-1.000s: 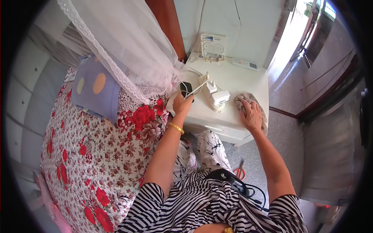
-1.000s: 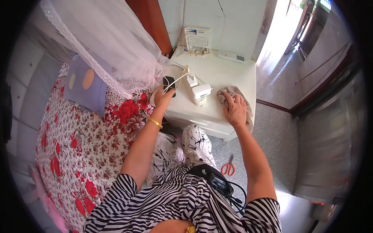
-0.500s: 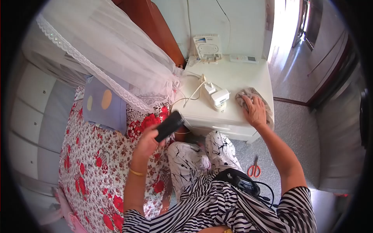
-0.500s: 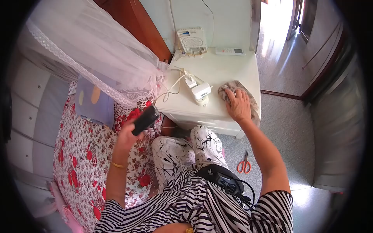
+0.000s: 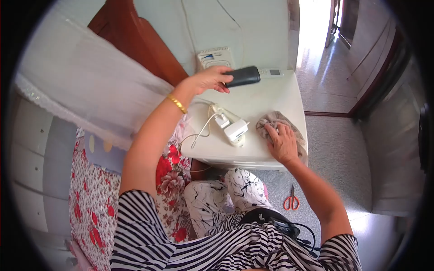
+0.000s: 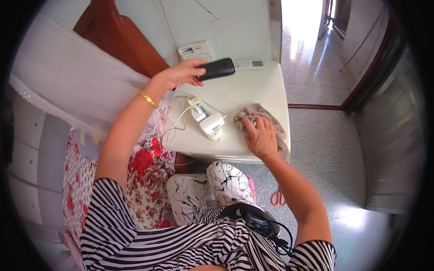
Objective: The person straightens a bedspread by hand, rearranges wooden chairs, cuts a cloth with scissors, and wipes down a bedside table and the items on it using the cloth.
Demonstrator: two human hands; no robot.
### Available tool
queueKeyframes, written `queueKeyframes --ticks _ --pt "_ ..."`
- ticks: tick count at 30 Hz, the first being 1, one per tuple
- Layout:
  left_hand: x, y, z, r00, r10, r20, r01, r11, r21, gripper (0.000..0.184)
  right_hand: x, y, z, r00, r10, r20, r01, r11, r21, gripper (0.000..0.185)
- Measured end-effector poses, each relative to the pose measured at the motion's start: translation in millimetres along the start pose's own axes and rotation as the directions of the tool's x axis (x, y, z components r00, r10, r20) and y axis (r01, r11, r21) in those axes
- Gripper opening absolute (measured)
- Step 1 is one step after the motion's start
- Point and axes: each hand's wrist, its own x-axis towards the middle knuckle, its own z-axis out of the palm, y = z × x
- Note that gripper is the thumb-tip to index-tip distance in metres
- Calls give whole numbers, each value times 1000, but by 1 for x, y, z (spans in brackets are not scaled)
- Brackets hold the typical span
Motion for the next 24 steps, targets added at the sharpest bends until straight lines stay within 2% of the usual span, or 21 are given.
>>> queueKeyframes --ticks 1,3,6,13,16,18,20,21,22,24 --pt "19 -7 3 1000 5 18 -5 1000 1 54 1 0 0 1000 0 18 -1 1000 14 49" --pt "54 -19 9 991 -120 52 113 986 124 49 2 0 -1 1000 5 20 -5 1000 20 50" --pt "90 -39 14 984 -166 71 157 980 126 45 3 -1 -1 999 15 34 -16 999 46 51" --pt "137 -65 16 970 -207 129 189 972 142 46 4 -6 -7 996 32 86 -37 998 51 52" --pt "139 -67 19 976 -203 72 195 974 113 46 3 -9 -10 991 39 124 -47 997 62 53" --pt "141 -66 23 983 -177 -43 182 951 251 46 4 -8 -10 993 50 110 -55 997 45 54" --pt "146 -66 21 987 -133 -95 163 860 484 46 4 -9 -9 991 45 123 -53 997 62 53" --pt "146 -66 19 997 41 -68 22 677 736 47 4 -9 -8 992 54 112 -59 997 47 53" --pt "142 -60 16 980 199 16 -97 405 909 47 5 -8 -9 994 60 95 -63 998 29 53" --pt "128 -41 4 986 152 71 -145 561 815 47 5 -9 -8 993 48 106 -52 998 40 52"
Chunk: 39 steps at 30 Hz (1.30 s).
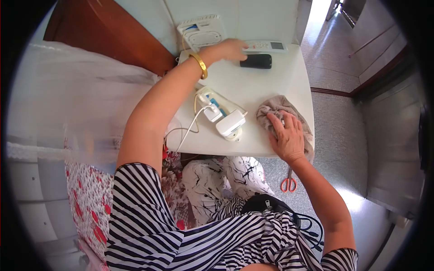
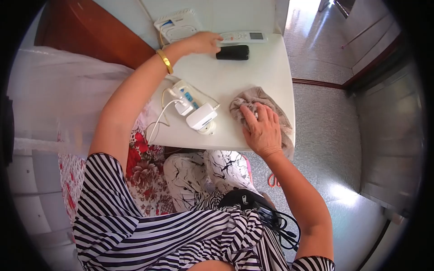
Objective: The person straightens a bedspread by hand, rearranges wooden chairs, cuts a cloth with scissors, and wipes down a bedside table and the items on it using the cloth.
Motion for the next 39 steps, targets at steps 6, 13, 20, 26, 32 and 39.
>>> queueKeyframes --ticks 6,13,20,26,32,39 --pt "-101 31 -52 951 36 -306 -152 919 -363 36 0 0 4 999 -4 -38 3 1000 -20 52" --pt "-245 61 15 834 -179 -522 -118 867 -485 23 -1 7 15 994 -27 -102 21 998 -56 48" --pt "-288 109 153 704 -79 -706 -109 970 -217 13 1 10 20 988 -59 -142 45 994 -101 48" --pt "-275 131 202 689 -277 -670 -82 889 -451 30 -1 7 18 991 -28 -130 10 991 -133 49" --pt "-229 117 176 559 -747 -360 85 484 -871 71 -3 7 18 991 4 -137 -20 993 -120 48" --pt "-198 117 137 439 -879 -185 -53 181 -982 96 -3 10 18 989 -14 -149 7 999 -53 47"
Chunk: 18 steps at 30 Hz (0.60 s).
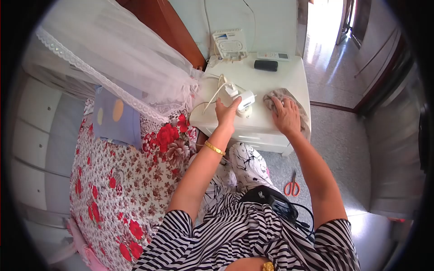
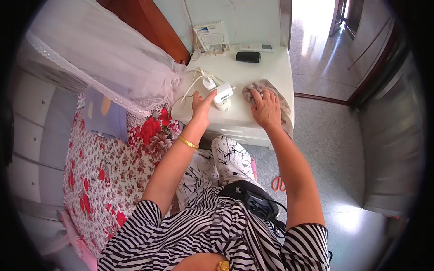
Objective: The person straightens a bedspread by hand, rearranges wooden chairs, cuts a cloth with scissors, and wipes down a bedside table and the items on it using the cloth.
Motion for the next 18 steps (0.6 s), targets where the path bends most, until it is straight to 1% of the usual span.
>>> queueKeyframes --ticks 1,2,3,4,5,7,8,10,11,13,14,15,17,18 --pt "2 3 1 999 39 -10 -40 999 -27 97 0 1 2 999 -19 -34 19 1000 0 47" --pt "9 1 -1 999 45 -12 -45 999 -20 97 -1 2 4 997 -37 -69 37 999 0 47" --pt "22 -4 -5 977 195 89 -200 978 62 100 1 0 5 997 -31 -77 32 999 15 47" --pt "30 -7 -7 925 323 201 -351 929 119 103 0 -1 1 997 -27 -71 28 1000 11 47" --pt "37 -11 -8 924 326 199 -353 927 124 103 -1 -2 -1 998 -23 -65 24 1000 8 47" --pt "44 -8 -8 797 562 222 -604 741 293 111 -1 -3 -2 997 -24 -69 25 1000 17 47" --pt "51 -4 -10 796 563 222 -605 739 296 111 -1 -3 -2 997 -24 -72 26 999 20 47" --pt "64 13 -18 784 492 377 -584 791 181 117 -2 -2 -2 998 -23 -67 25 999 21 47" --pt "71 21 -20 784 495 374 -586 790 182 117 -1 -2 -2 998 -25 -60 26 999 18 47" --pt "86 29 -24 714 386 584 -614 746 258 122 -1 -2 -3 998 -22 -52 23 999 24 46" --pt "89 28 -24 719 347 602 -572 788 230 123 0 -2 -4 999 -14 -41 15 1000 27 46" --pt "89 30 -26 718 353 600 -577 784 229 123 0 -2 -4 999 -17 -47 19 999 28 46" --pt "90 33 -29 716 295 633 -577 760 298 118 0 -3 -4 1000 -9 -27 10 999 38 47" --pt "93 34 -30 716 297 632 -578 759 299 118 0 -3 -3 1000 -11 -29 12 999 38 47"
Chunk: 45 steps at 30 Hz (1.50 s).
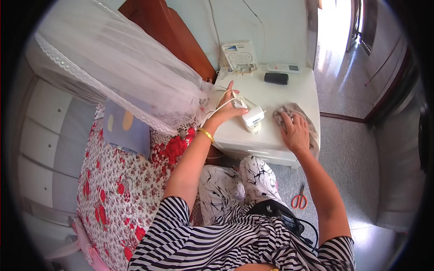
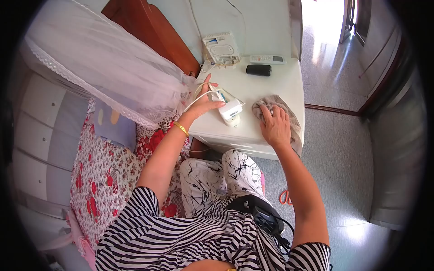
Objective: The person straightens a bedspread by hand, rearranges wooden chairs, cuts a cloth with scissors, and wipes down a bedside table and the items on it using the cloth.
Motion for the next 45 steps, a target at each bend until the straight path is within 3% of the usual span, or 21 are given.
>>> queueKeyframes --ticks 2,6,8,9,11,15,17,18,20,21,24,25,28,31,35,37,39,41,43,44,45 --pt "2 -2 -4 998 59 3 -59 988 145 111 0 0 1 1000 0 -7 0 999 -32 47" --pt "7 -12 -3 998 62 -13 -60 986 153 95 0 -1 2 1000 9 13 -8 999 -47 48" --pt "12 -23 0 973 176 -151 -141 965 221 77 0 -1 2 999 17 29 -16 999 -33 48" --pt "13 -18 -1 973 175 -149 -140 966 219 77 0 -1 1 999 19 31 -18 999 -34 48" --pt "16 -10 -4 973 49 -227 0 977 213 100 1 -1 1 999 14 33 -13 999 -38 48" --pt "36 -19 -4 944 63 -324 28 963 269 100 2 -1 3 999 23 35 -21 999 -50 48" --pt "50 -31 3 882 63 -466 52 972 229 100 2 -1 2 999 24 42 -22 999 -35 48" --pt "57 -32 5 885 61 -461 51 973 225 100 3 -1 3 999 30 45 -28 999 -39 48" --pt "68 -35 10 765 158 -624 115 920 374 99 3 0 4 998 28 53 -27 999 -23 49" --pt "73 -33 10 768 154 -622 114 922 369 99 3 0 4 998 32 57 -30 999 -28 49" --pt "88 -27 11 638 42 -769 211 951 227 91 4 -1 4 996 44 75 -41 998 -39 50" --pt "93 -26 10 642 37 -766 213 951 224 91 4 -1 5 996 44 75 -42 998 -36 50" --pt "107 -23 7 529 -60 -846 361 918 161 83 3 -1 5 996 43 72 -41 999 -36 51" --pt "117 -16 11 538 -139 -831 470 868 159 81 4 -2 4 996 43 75 -40 998 -38 51" --pt "128 -30 20 574 -66 -816 455 855 251 83 4 -2 5 996 52 76 -50 998 -29 52" --pt "122 -33 23 601 -106 -792 443 869 221 90 5 -2 5 995 48 84 -46 999 -24 52" --pt "119 -48 34 520 126 -845 144 962 232 91 6 -3 6 996 41 83 -39 999 -18 52" --pt "95 -60 53 546 195 -815 122 944 307 87 5 -4 6 996 56 72 -52 997 -55 52" --pt "68 -73 69 677 178 -714 179 901 394 73 5 -3 6 997 51 60 -46 996 -78 52" --pt "58 -77 69 676 177 -715 181 901 394 73 5 -4 5 996 55 71 -50 997 -65 52" --pt "47 -80 64 752 55 -657 268 885 382 68 6 -4 5 995 59 83 -55 997 -52 52"
